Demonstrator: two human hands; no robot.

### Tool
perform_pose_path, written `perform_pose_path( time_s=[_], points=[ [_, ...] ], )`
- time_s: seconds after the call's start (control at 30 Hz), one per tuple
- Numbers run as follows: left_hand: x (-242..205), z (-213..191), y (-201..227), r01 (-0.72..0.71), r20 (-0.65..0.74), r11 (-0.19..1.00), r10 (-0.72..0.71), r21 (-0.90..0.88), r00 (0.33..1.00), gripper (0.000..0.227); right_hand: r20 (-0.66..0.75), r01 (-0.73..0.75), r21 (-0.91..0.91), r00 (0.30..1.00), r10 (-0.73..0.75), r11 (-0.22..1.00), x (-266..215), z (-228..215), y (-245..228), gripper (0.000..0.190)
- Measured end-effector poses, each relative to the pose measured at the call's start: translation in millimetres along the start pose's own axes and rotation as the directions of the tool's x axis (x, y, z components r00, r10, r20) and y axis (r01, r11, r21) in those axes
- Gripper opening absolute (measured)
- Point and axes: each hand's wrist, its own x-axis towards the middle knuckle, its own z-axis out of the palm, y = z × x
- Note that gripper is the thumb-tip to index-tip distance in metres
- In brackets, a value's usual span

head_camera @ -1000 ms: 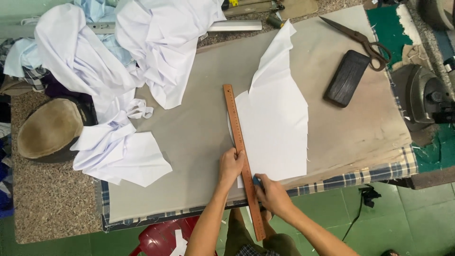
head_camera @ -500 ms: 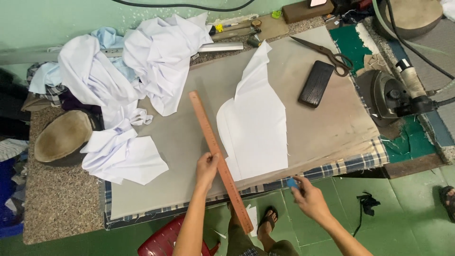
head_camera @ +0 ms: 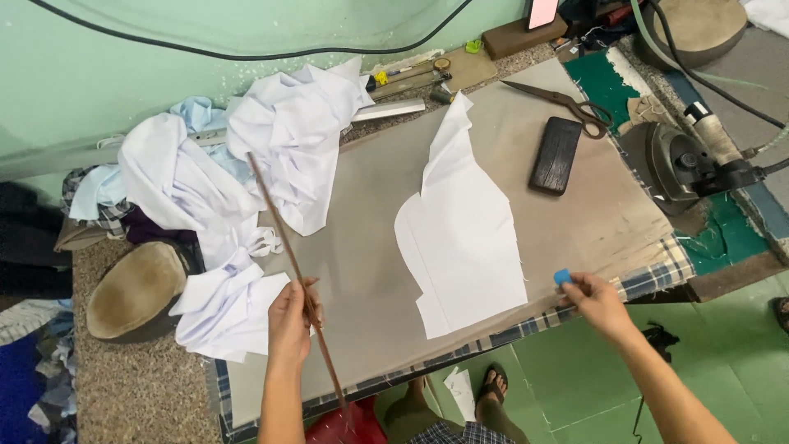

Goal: The person irons a white fabric piece on a table using an iron. Then, the person uses a wooden ruler and a blue marker to draw straight lines on the fabric.

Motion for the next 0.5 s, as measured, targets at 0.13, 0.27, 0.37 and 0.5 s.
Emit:
perform_pose_path(
  time_s=[0.13, 0.27, 0.37, 0.5],
  points=[
    [30.0, 14.8, -15.9, -0.161, 0.049, 0.92, 0.154, 0.357, 0.987, 0.038, -0.083, 0.004, 0.066, 0.997, 0.002, 0.998, 28.6, 4.3, -32.5, 0.035],
    [21.1, 29.5, -60.7, -0.553, 0.463, 0.448, 0.303, 0.702, 0.833, 0.034, -0.15, 0.084, 0.129, 0.987, -0.064, 0.988, 49.9, 14.2, -18.0, 0.033],
    [0.2, 29.7, -103.4, -0.649, 0.595, 0.28, 0.257, 0.708, 0.761, 0.031, -0.136, 0.108, 0.164, 0.987, -0.086, 0.98, 61.5, 22.1, 2.8, 0.034],
    [-30.8, 38.8, -135.8, -0.71, 0.668, 0.172, 0.244, 0.683, 0.703, 0.028, -0.091, 0.128, 0.235, 0.99, -0.11, 0.964, 82.0, 24.5, 19.3, 0.025]
  ],
)
